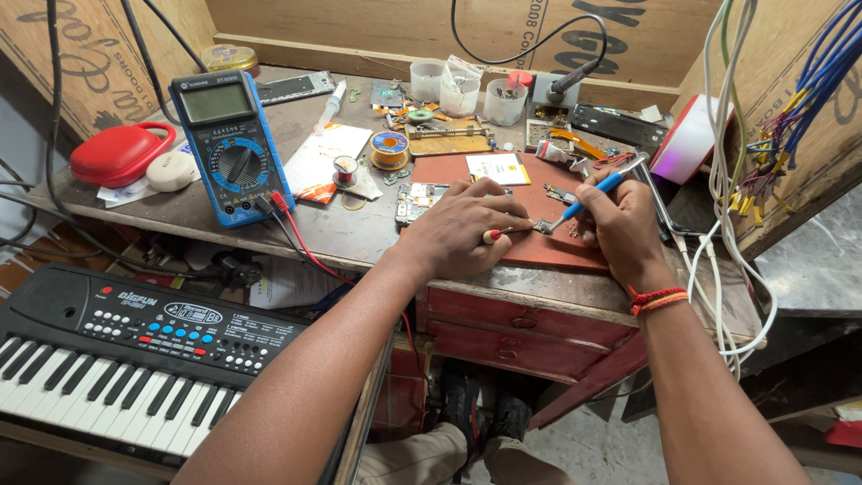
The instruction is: The person solders components on a small circuit board at a cluttered repair workbench, holding the board steady with one hand while applying a soldering iron with the other. They then set the iron down and use a screwdriver to work on the board.
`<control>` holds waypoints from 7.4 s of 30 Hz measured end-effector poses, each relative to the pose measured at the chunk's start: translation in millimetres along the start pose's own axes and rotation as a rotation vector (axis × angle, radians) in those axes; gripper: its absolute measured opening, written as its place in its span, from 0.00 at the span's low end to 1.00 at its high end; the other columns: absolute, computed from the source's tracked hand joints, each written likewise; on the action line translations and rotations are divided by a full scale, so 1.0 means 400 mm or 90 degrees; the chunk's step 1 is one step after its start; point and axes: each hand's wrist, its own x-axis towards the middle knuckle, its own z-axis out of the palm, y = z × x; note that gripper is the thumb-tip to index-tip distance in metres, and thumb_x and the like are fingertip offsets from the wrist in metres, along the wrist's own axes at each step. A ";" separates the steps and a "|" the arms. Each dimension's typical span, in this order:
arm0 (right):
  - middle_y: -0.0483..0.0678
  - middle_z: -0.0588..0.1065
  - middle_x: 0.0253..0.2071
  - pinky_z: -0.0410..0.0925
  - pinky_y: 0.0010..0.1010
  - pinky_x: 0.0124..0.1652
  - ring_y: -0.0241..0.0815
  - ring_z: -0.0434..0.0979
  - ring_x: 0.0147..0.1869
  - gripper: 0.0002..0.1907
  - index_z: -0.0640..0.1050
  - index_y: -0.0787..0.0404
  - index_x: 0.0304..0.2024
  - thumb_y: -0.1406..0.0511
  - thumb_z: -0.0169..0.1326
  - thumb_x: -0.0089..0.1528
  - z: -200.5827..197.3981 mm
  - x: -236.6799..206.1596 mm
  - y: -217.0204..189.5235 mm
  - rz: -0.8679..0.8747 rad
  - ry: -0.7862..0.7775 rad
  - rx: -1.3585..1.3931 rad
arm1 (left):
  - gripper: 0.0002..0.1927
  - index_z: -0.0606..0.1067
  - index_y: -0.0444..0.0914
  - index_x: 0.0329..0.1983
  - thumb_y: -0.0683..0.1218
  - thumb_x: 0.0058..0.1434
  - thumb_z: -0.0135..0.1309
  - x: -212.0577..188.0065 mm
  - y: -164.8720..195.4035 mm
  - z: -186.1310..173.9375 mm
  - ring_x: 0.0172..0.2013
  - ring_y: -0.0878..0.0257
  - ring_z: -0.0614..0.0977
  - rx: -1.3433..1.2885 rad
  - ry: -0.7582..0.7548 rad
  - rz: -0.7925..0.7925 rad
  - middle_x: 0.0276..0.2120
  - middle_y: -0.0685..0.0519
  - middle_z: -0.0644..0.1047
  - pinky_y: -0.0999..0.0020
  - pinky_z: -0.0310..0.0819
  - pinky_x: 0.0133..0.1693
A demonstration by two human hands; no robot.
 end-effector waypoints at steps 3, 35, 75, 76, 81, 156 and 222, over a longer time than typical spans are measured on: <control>0.43 0.72 0.24 0.62 0.21 0.21 0.29 0.67 0.21 0.07 0.75 0.64 0.38 0.66 0.55 0.67 0.004 -0.001 0.001 -0.025 0.006 -0.025 | 0.19 0.81 0.47 0.52 0.48 0.59 0.49 0.002 0.000 0.001 0.59 0.57 0.71 0.010 -0.007 -0.005 0.54 0.61 0.78 0.55 0.63 0.61; 0.44 0.73 0.23 0.62 0.20 0.21 0.28 0.69 0.21 0.08 0.77 0.64 0.36 0.65 0.58 0.67 0.006 -0.002 0.012 -0.074 0.004 -0.120 | 0.18 0.81 0.47 0.52 0.48 0.60 0.50 0.001 0.005 -0.002 0.59 0.57 0.71 -0.003 -0.006 -0.005 0.54 0.60 0.78 0.55 0.63 0.61; 0.48 0.82 0.38 0.72 0.22 0.31 0.33 0.81 0.38 0.05 0.75 0.63 0.46 0.70 0.53 0.67 0.022 -0.029 -0.036 -0.126 0.001 -0.054 | 0.19 0.70 0.45 0.54 0.48 0.60 0.54 -0.003 -0.004 0.001 0.58 0.57 0.75 -0.047 0.022 -0.020 0.52 0.55 0.79 0.55 0.65 0.57; 0.48 0.81 0.38 0.73 0.22 0.33 0.33 0.81 0.39 0.07 0.74 0.63 0.46 0.71 0.54 0.64 0.023 -0.030 -0.033 -0.149 -0.021 -0.105 | 0.19 0.69 0.44 0.55 0.48 0.60 0.55 -0.002 -0.004 0.003 0.58 0.57 0.74 -0.049 0.028 -0.016 0.51 0.55 0.79 0.55 0.65 0.57; 0.48 0.81 0.38 0.73 0.24 0.38 0.34 0.79 0.39 0.15 0.74 0.63 0.46 0.74 0.59 0.57 0.025 -0.019 -0.011 -0.161 -0.084 -0.225 | 0.20 0.68 0.43 0.56 0.49 0.62 0.55 -0.005 -0.010 0.009 0.58 0.56 0.75 -0.054 0.045 -0.017 0.51 0.54 0.78 0.55 0.65 0.55; 0.52 0.83 0.34 0.71 0.29 0.31 0.37 0.84 0.34 0.08 0.80 0.64 0.45 0.65 0.54 0.70 0.079 -0.110 -0.054 -0.181 0.167 -0.384 | 0.18 0.78 0.47 0.52 0.50 0.59 0.50 -0.002 -0.006 0.010 0.60 0.56 0.71 0.003 0.017 0.008 0.57 0.55 0.74 0.53 0.62 0.61; 0.45 0.77 0.30 0.69 0.20 0.35 0.31 0.76 0.33 0.05 0.80 0.67 0.39 0.70 0.58 0.64 0.015 -0.080 0.016 -0.131 0.061 -0.052 | 0.19 0.81 0.46 0.53 0.50 0.61 0.49 0.004 0.005 -0.002 0.58 0.60 0.72 -0.017 0.001 -0.023 0.54 0.60 0.80 0.58 0.62 0.61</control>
